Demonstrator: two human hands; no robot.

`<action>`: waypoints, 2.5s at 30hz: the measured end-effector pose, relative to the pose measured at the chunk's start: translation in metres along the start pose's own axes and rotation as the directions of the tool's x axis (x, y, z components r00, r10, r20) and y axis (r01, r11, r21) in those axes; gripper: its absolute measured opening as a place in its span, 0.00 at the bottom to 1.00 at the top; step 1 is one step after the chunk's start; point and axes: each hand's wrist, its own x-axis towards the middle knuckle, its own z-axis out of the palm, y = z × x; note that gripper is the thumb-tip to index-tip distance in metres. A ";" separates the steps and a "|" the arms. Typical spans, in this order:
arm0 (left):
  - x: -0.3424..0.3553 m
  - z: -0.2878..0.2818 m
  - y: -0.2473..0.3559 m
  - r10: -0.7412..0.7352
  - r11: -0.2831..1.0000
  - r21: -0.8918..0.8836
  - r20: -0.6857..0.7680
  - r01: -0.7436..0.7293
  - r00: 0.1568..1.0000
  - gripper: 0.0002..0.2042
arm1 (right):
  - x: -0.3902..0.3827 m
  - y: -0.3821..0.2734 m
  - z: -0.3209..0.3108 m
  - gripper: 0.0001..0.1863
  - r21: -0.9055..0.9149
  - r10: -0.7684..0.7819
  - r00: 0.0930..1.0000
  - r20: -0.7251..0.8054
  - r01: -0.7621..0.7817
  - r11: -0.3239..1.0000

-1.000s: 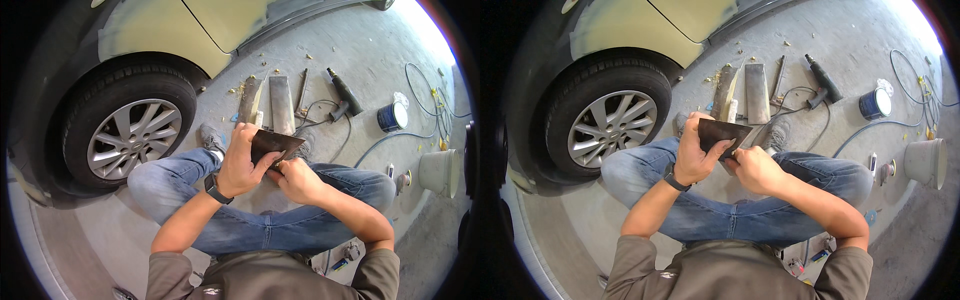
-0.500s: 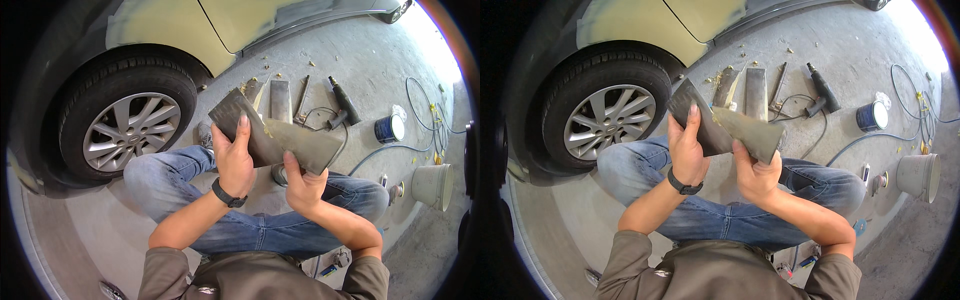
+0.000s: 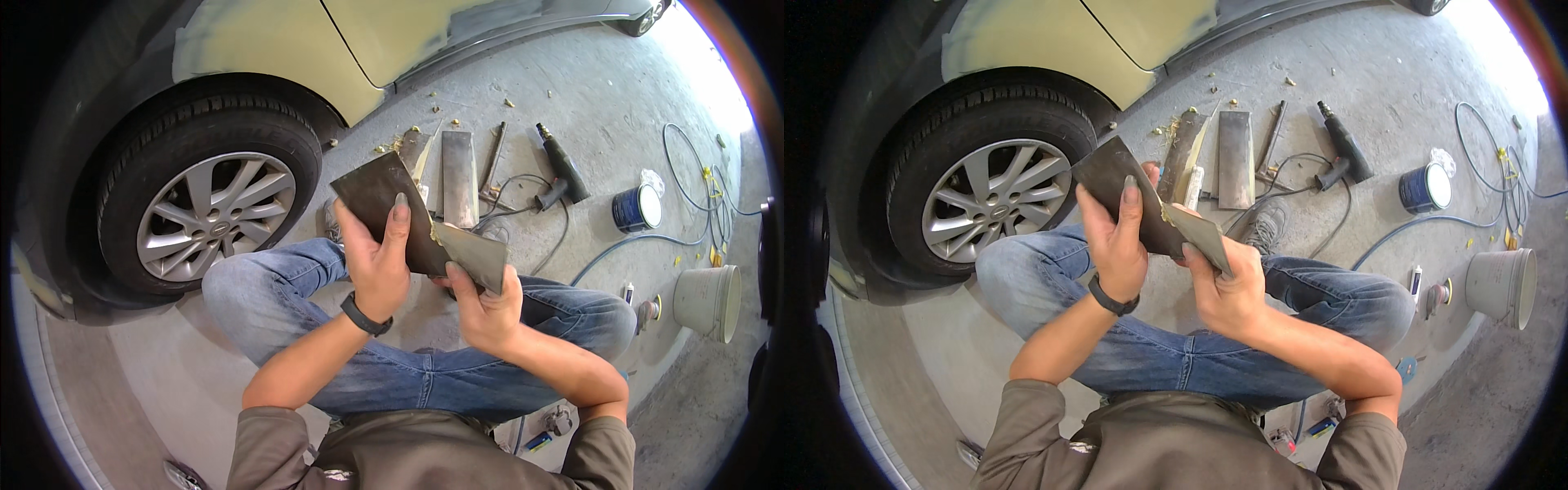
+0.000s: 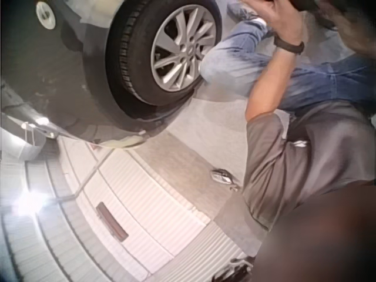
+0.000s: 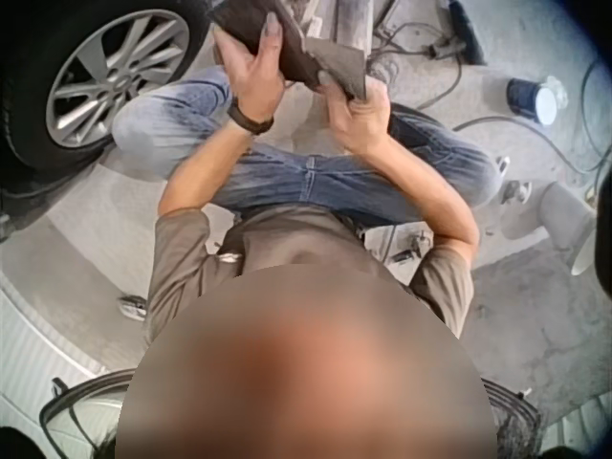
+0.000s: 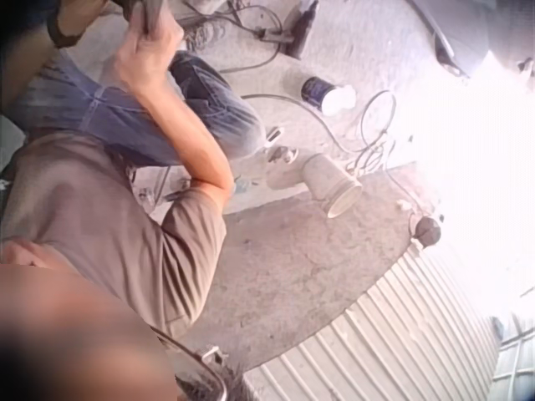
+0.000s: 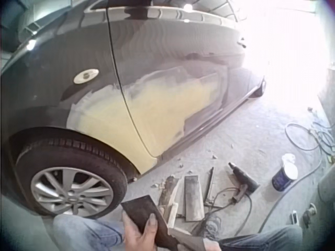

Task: The person uses a heat gun to warm the front bumper area, then applies body filler with a putty knife to fill a gap between panels. The person smooths the filler and checks the surface by hand.

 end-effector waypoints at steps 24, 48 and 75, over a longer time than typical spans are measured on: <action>-0.009 0.010 0.015 -0.467 0.787 -0.157 0.481 0.597 0.742 0.24 | 0.051 -0.016 -0.073 0.15 0.643 0.317 0.945 -0.086 -0.191 0.742; -0.014 0.033 0.046 -0.362 0.891 -0.256 0.098 0.375 0.927 0.15 | 0.018 0.001 -0.022 0.24 0.193 0.213 0.961 0.179 -0.246 0.950; 0.004 -0.022 0.050 -0.386 0.841 -0.164 0.487 0.516 0.784 0.26 | 0.019 -0.003 -0.047 0.12 -0.093 -0.305 0.877 0.372 0.362 0.927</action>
